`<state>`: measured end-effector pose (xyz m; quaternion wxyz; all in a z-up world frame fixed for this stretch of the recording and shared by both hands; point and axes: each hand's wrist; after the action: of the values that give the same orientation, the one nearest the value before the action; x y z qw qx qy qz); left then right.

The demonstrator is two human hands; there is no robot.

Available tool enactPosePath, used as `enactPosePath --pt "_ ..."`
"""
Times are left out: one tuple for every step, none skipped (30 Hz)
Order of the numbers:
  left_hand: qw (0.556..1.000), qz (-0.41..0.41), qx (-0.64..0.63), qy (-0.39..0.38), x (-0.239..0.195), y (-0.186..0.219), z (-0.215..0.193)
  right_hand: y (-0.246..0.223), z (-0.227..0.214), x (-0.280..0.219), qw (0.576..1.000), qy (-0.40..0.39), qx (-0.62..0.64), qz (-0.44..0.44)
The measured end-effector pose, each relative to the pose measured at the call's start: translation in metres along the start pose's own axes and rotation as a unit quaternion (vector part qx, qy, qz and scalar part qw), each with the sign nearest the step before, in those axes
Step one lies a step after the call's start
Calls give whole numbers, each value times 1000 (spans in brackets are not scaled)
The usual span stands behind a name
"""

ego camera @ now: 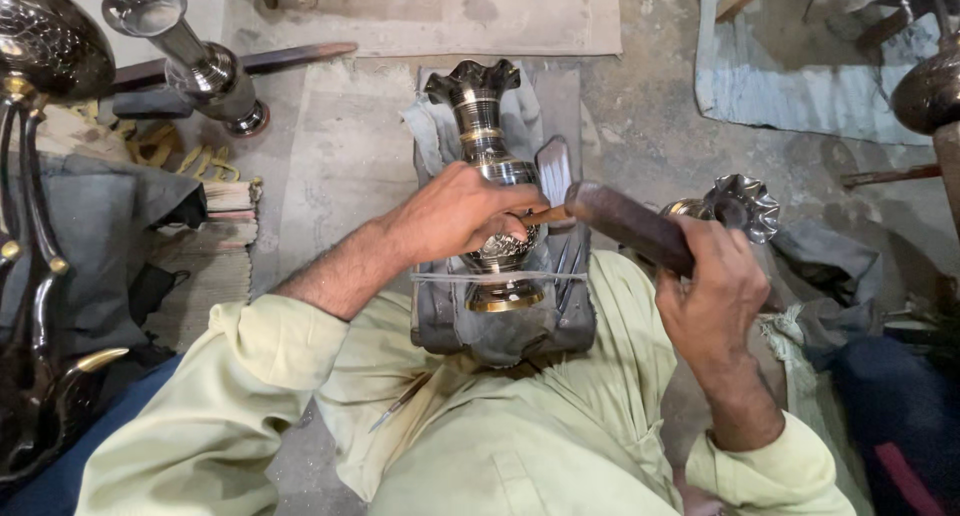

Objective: The person uses a hammer and chisel to engrave a decorative pattern onto a metal vase. They hold the vase steady with one hand while striking the chisel with the other to create the design.

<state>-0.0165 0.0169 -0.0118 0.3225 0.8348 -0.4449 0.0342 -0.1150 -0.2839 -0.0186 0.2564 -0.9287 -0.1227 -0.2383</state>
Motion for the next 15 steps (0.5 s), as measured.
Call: enactPosePath --pt "1000 19 11 18 2 -1 -2 1 2 2 1000 14 4 13" --pt "998 38 22 36 4 -2 -4 1 2 3 999 28 7 27" --pt "998 44 25 43 4 -1 -5 4 2 6 1000 5 1 22" --pt "997 49 28 49 3 -2 -6 7 2 8 1000 -19 -7 16" --pt "997 55 26 50 -1 -1 -4 7 2 3 999 -45 -14 18" --pt "997 35 -14 73 -6 0 -1 9 3 0 998 -55 -27 8" --pt "994 19 -53 94 -9 -1 -1 13 4 0 997 -61 -42 -1" --pt "989 3 -92 114 -13 -2 2 15 6 -1 996 -66 -57 -9" --pt "980 -64 -117 145 -18 -3 6 16 12 1 991 -98 24 83" --pt "966 -132 -141 175 -25 -3 13 15 20 0 971 -130 104 173" --pt "944 -203 -170 196 -35 0 23 10 28 -8 931 -165 185 267" --pt "919 -185 -240 253 -45 3 36 3 40 -17 925 -156 247 244" --pt "885 -163 -307 309 -51 5 50 -4 53 -22 915 -143 307 218" --pt "843 -140 -372 361 -57 7 64 -11 63 -29 910 -144 319 221" --pt "813 -154 -407 387 -63 10 80 -19 73 -37 906 -146 329 224"
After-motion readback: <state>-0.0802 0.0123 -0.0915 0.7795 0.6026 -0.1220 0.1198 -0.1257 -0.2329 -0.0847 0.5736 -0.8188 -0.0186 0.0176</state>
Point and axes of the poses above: each hand's wrist, its own x-axis towards the middle knuckle, its own z-axis out of the palm, y = z × x, and after that the axes turned 7 degrees about x, right-handed
